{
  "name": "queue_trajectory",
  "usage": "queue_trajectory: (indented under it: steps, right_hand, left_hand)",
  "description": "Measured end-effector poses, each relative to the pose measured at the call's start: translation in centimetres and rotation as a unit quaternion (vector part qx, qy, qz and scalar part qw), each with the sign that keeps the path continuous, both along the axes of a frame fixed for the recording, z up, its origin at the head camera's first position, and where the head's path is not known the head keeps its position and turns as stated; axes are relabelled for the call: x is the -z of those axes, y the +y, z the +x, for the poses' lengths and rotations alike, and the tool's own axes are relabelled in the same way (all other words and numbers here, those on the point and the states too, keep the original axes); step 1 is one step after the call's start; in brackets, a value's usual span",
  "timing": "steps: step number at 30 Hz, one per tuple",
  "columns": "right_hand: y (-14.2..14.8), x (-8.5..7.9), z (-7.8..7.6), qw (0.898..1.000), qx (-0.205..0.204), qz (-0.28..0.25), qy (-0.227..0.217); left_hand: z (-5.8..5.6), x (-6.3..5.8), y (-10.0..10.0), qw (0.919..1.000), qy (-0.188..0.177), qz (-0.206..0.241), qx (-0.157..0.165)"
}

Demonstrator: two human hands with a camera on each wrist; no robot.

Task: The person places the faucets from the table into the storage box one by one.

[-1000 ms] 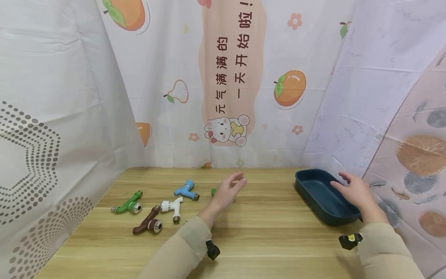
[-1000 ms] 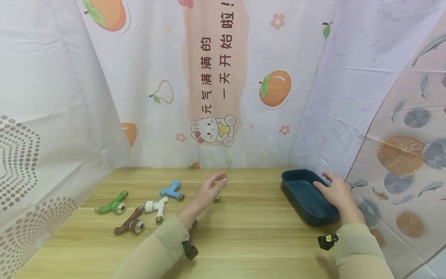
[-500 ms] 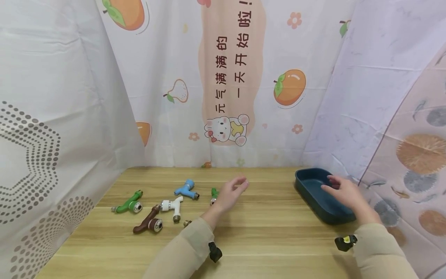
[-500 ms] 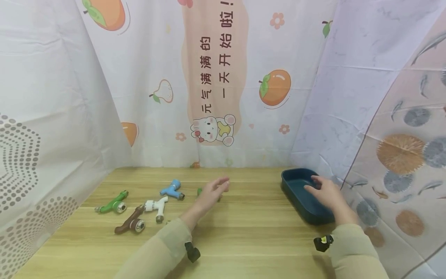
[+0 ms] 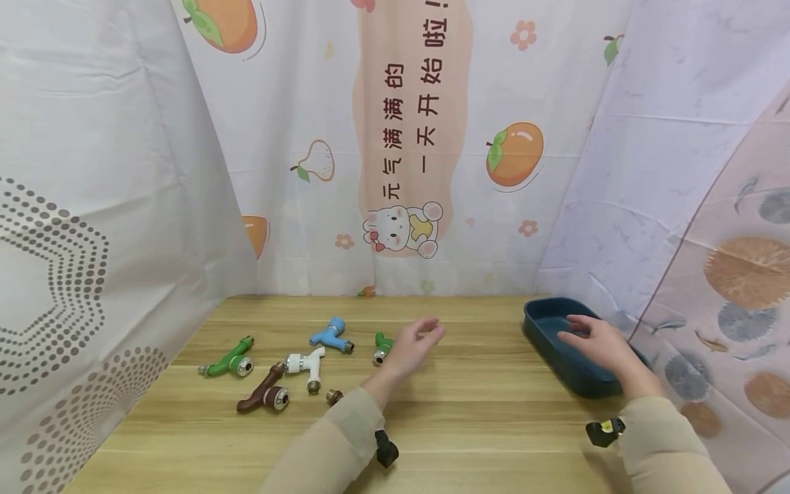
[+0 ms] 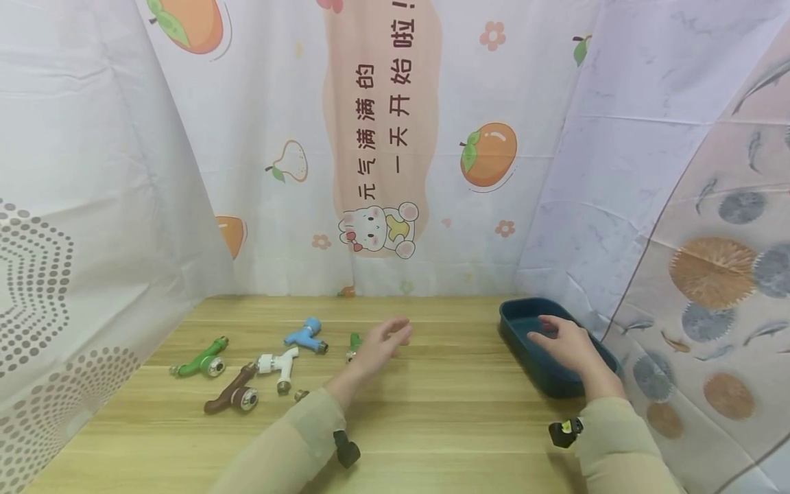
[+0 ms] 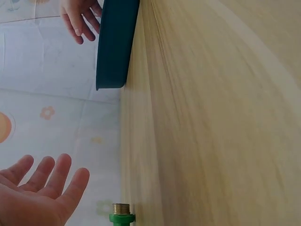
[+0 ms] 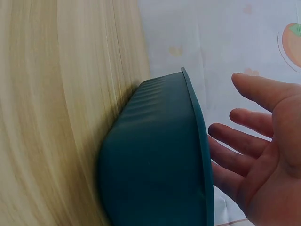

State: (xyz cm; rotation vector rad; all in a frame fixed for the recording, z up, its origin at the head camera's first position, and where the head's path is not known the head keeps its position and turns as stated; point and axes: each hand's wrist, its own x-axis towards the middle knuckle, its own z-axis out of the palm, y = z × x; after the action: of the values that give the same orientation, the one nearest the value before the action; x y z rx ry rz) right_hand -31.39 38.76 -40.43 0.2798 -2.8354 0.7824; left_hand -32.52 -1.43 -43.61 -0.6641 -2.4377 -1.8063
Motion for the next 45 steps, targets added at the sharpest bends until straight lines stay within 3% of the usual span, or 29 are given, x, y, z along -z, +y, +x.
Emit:
queue_trajectory:
  steps: [23, 45]
  right_hand:
    - [-1.4, 0.2, 0.0, 0.994, -0.008, -0.067, -0.080]
    - [-1.9, 0.9, -0.4, 0.997, -0.036, -0.020, -0.065]
  left_hand:
    - [-0.1, 0.3, 2.1, 0.9998, -0.012, 0.017, -0.005]
    - [-0.1, 0.5, 2.5, 0.9993, -0.035, 0.004, -0.011]
